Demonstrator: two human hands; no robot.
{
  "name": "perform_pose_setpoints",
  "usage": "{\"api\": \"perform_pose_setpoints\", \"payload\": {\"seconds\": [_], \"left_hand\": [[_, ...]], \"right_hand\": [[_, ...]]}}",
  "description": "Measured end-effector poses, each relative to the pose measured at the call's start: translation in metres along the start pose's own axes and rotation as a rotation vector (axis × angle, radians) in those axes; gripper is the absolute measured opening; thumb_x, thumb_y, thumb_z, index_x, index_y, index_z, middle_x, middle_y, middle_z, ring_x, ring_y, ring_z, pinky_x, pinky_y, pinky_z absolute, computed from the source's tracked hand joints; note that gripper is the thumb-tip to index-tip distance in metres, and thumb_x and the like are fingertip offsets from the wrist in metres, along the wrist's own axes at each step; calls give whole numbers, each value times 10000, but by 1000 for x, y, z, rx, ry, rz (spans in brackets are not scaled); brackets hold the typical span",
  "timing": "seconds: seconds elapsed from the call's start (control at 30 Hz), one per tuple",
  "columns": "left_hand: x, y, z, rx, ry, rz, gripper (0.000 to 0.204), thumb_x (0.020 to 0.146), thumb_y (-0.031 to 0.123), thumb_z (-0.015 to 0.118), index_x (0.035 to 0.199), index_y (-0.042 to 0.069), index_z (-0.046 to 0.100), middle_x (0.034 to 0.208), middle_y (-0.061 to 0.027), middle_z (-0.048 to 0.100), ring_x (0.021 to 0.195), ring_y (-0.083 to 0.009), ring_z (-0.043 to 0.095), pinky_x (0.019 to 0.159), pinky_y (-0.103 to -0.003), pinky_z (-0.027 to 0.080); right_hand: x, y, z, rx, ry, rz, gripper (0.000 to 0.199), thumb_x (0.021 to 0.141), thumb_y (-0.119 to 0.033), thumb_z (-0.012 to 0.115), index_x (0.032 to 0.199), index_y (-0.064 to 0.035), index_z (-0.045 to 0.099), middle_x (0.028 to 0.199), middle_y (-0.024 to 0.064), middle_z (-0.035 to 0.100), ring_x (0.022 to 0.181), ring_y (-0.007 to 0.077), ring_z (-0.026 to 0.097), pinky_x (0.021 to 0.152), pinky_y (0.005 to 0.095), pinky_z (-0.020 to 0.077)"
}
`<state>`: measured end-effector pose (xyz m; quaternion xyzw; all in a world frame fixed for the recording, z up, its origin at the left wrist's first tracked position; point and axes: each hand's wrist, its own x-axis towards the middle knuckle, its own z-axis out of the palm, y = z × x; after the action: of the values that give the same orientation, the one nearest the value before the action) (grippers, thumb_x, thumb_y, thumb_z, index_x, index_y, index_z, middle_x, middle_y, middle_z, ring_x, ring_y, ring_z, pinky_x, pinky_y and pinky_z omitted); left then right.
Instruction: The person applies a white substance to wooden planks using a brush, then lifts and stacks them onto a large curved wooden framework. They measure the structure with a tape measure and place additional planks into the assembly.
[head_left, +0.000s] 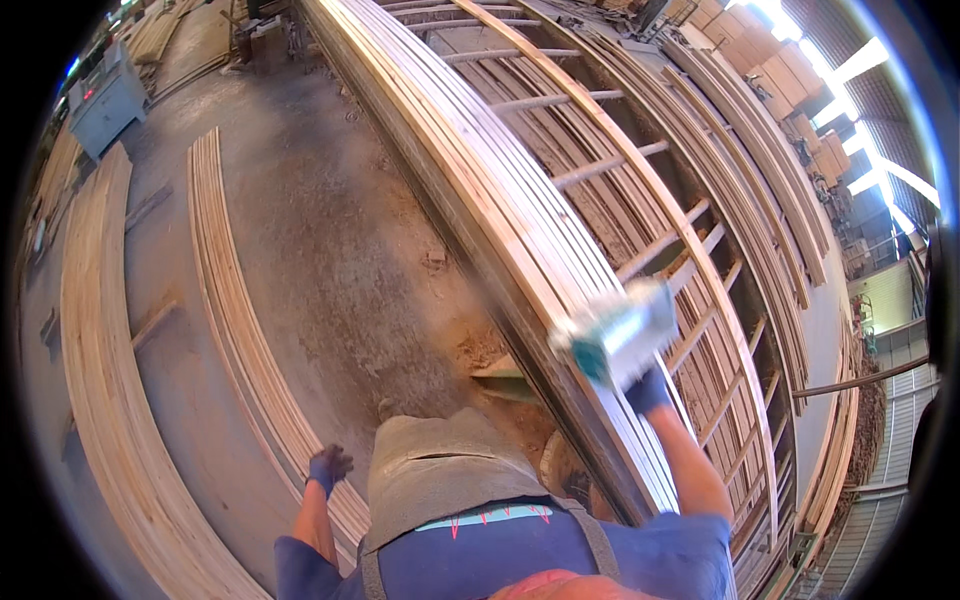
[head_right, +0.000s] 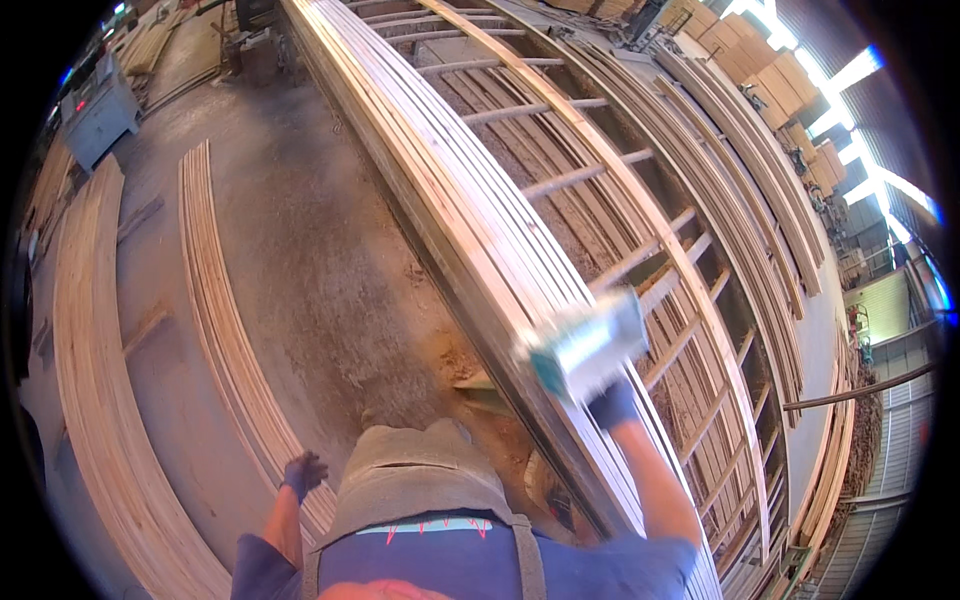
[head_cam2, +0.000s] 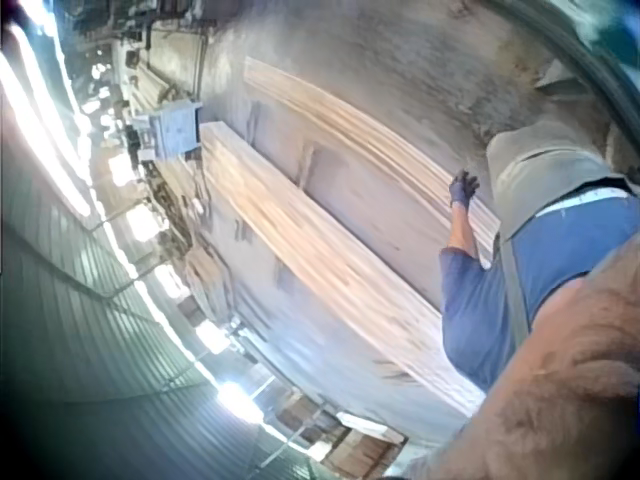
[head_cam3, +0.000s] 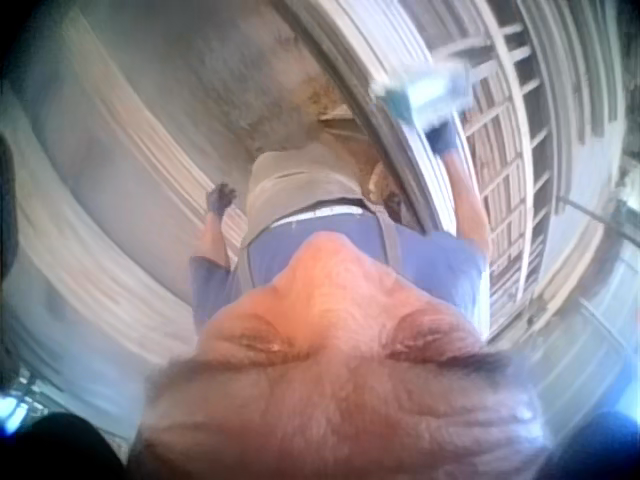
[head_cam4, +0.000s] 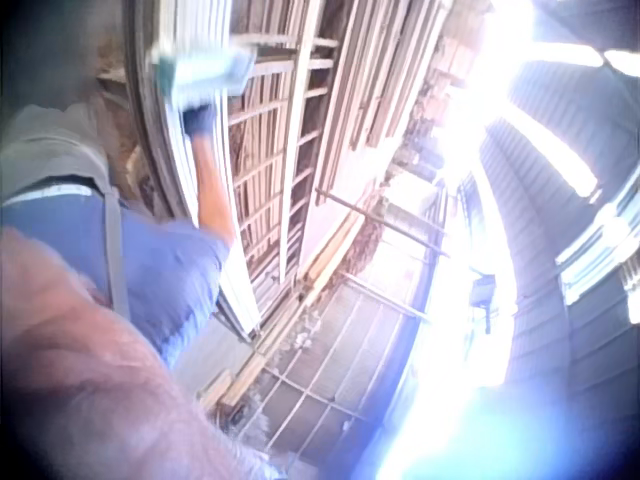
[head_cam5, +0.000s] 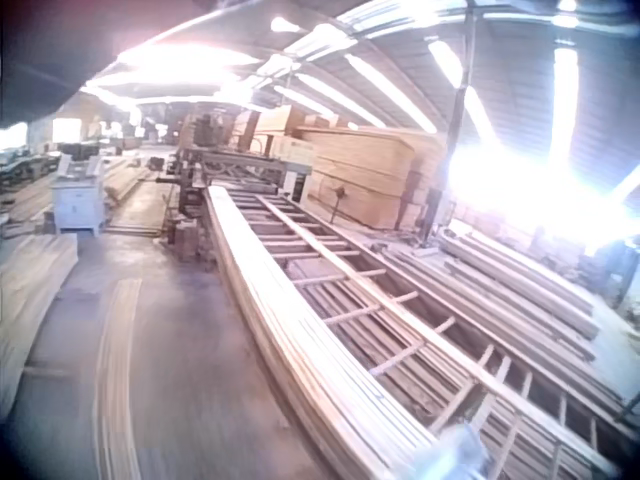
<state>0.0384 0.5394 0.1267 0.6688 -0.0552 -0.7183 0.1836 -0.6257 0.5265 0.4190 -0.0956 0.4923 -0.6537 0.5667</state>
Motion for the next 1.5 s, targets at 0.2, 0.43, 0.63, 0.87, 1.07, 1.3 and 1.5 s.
{"api": "perform_pose_setpoints", "payload": {"seconds": [0.2,0.43,0.63,0.87,1.07,1.3,1.5], "left_hand": [[17,55,-40,308,114,-263,452,969,437,442,1233,83,541,1093,-195,698,773,-313,712,598,-429,478],[104,255,-1,114,13,-139,475,972,457,442,1279,105,525,1201,-192,659,828,-295,693,748,-454,467],[129,370,10,80,45,-168,508,977,477,423,1306,100,516,1150,-172,685,883,-314,693,779,-449,468],[213,507,-13,117,49,-269,468,967,501,443,1256,151,554,1082,-144,704,798,-302,691,675,-437,480],[329,705,-12,-44,0,-15,470,952,491,498,1241,128,571,1029,-126,697,801,-265,677,656,-385,503],[291,894,13,-104,-81,107,531,961,415,528,1353,58,496,1041,-165,678,764,-252,655,620,-335,497],[320,892,-38,97,-117,-7,479,953,433,529,1237,47,543,998,-167,674,735,-247,647,581,-303,479]], "right_hand": [[-40,-11,-23,-55,285,-89,465,1009,-307,363,1385,-48,452,1380,89,523,1280,248,495,1109,409,383],[170,-40,100,-196,156,-74,395,996,-190,394,1351,-44,488,1350,82,547,1236,228,512,1078,383,407],[397,-86,349,-1890,-227,-578,255,876,-207,596,1083,-69,649,1000,265,663,958,425,644,820,479,535],[668,-86,613,-2491,-527,-565,240,953,-242,512,1049,-61,636,932,217,694,870,362,688,790,468,560],[847,-54,837,-2186,-556,-739,241,923,-199,509,1062,-71,660,1046,213,680,981,381,654,885,448,523],[1059,-15,983,-2154,-495,-1011,258,875,-197,529,1037,-91,698,1017,197,689,943,367,667,821,444,532],[1099,48,1024,-2002,-269,-1036,270,796,-180,606,1011,-77,734,1069,204,688,987,345,674,836,429,536]]}}
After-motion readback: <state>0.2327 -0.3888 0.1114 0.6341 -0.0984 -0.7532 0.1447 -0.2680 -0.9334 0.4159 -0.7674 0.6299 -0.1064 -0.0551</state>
